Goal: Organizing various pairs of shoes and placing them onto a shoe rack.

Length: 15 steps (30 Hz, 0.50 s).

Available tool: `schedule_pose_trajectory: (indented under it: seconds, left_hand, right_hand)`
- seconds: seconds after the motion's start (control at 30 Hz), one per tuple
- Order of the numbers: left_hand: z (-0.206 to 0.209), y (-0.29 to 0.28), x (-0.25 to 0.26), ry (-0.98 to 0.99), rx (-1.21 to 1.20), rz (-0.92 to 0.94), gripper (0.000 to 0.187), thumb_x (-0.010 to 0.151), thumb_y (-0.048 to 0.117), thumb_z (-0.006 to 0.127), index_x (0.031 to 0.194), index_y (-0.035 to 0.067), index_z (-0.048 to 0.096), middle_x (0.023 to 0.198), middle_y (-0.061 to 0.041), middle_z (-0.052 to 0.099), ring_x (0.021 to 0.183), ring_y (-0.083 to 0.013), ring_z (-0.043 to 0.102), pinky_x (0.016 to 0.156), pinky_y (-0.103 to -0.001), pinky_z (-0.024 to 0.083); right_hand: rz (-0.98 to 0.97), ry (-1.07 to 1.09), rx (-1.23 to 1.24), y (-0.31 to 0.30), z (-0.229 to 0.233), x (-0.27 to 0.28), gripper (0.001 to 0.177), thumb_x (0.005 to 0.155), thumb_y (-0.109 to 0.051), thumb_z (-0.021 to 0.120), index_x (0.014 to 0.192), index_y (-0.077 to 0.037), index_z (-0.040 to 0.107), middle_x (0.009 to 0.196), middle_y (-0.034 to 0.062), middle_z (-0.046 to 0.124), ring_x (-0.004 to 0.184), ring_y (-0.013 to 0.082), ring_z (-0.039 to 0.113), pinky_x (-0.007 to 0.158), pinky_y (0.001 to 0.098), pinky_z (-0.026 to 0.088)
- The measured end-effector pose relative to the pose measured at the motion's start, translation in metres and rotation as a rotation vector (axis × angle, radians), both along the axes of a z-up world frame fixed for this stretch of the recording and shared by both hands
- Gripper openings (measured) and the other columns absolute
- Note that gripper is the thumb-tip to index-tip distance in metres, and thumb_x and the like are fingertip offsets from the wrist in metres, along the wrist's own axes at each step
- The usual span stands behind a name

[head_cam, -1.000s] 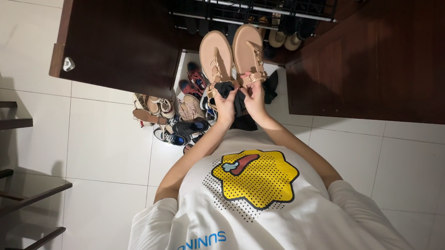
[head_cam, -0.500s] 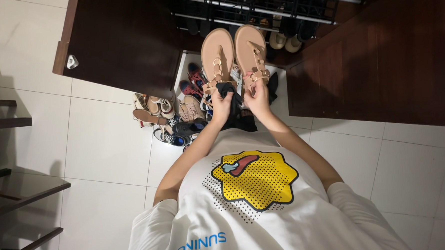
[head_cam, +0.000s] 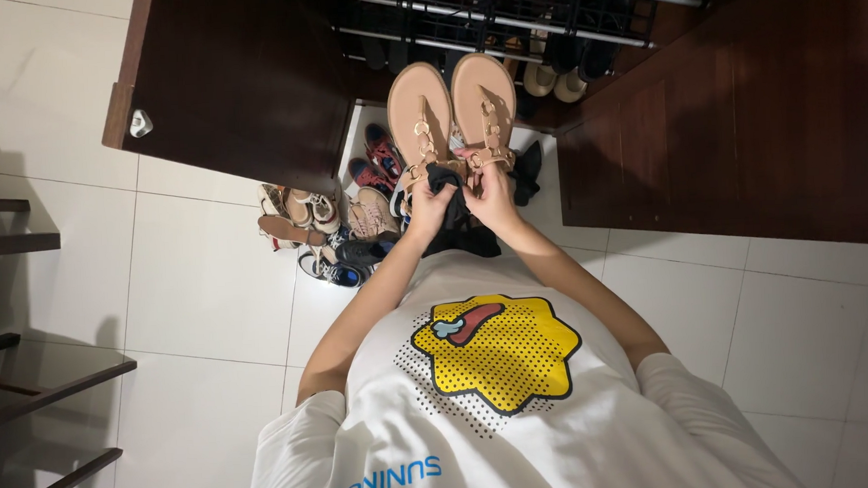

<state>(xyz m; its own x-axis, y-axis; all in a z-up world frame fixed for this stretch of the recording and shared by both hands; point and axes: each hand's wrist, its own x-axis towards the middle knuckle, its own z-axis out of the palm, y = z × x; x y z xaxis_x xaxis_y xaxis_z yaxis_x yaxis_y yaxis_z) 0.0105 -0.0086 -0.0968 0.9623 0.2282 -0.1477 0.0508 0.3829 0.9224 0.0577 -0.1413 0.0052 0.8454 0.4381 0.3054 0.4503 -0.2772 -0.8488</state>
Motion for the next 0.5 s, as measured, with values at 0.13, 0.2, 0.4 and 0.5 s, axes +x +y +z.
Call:
schedule_pose_trajectory:
  seconds: [0.13,0.2,0.4,0.5]
  left_hand:
    - [0.008,-0.001,0.007,0.011,-0.029,-0.032,0.008,0.098,0.000,0.065,0.100,-0.003,0.072,0.088,-0.002,0.073,0.076,-0.0087,0.066,0.070,-0.027,0.055]
    - [0.020,-0.002,0.009,0.126,-0.082,-0.088,0.009,0.099,0.003,0.064,0.101,-0.003,0.071,0.084,-0.005,0.072,0.069,-0.0136,0.066,0.063,-0.031,0.054]
    - [0.032,-0.018,0.013,-0.164,0.445,-0.073,0.020,0.090,0.002,0.072,0.109,-0.002,0.069,0.098,-0.014,0.073,0.090,-0.0262,0.070,0.083,-0.036,0.055]
    - [0.016,-0.034,0.004,-0.141,0.609,-0.096,0.032,0.083,0.005,0.074,0.113,-0.002,0.065,0.099,-0.019,0.071,0.092,-0.0351,0.071,0.084,-0.039,0.055]
  right_hand:
    - [-0.001,0.251,0.214,0.001,-0.036,0.004,0.050,0.086,0.015,0.063,0.131,-0.002,0.055,0.116,0.0046,0.064,0.078,0.0072,0.051,0.068,0.0233,0.043]
    - [-0.123,0.353,0.308,0.001,-0.055,0.009,0.043,0.089,0.016,0.060,0.127,-0.003,0.052,0.111,0.0025,0.065,0.077,0.0051,0.054,0.063,0.0209,0.042]
    - [-0.251,0.421,0.434,-0.025,-0.117,0.009,0.044,0.091,0.014,0.055,0.130,-0.004,0.050,0.104,0.0029,0.063,0.082,0.0077,0.058,0.068,0.0223,0.046]
    - [-0.288,0.434,0.454,-0.040,-0.132,0.003,0.042,0.093,0.014,0.059,0.129,-0.003,0.050,0.105,0.0023,0.059,0.090,0.0089,0.058,0.077,0.0238,0.050]
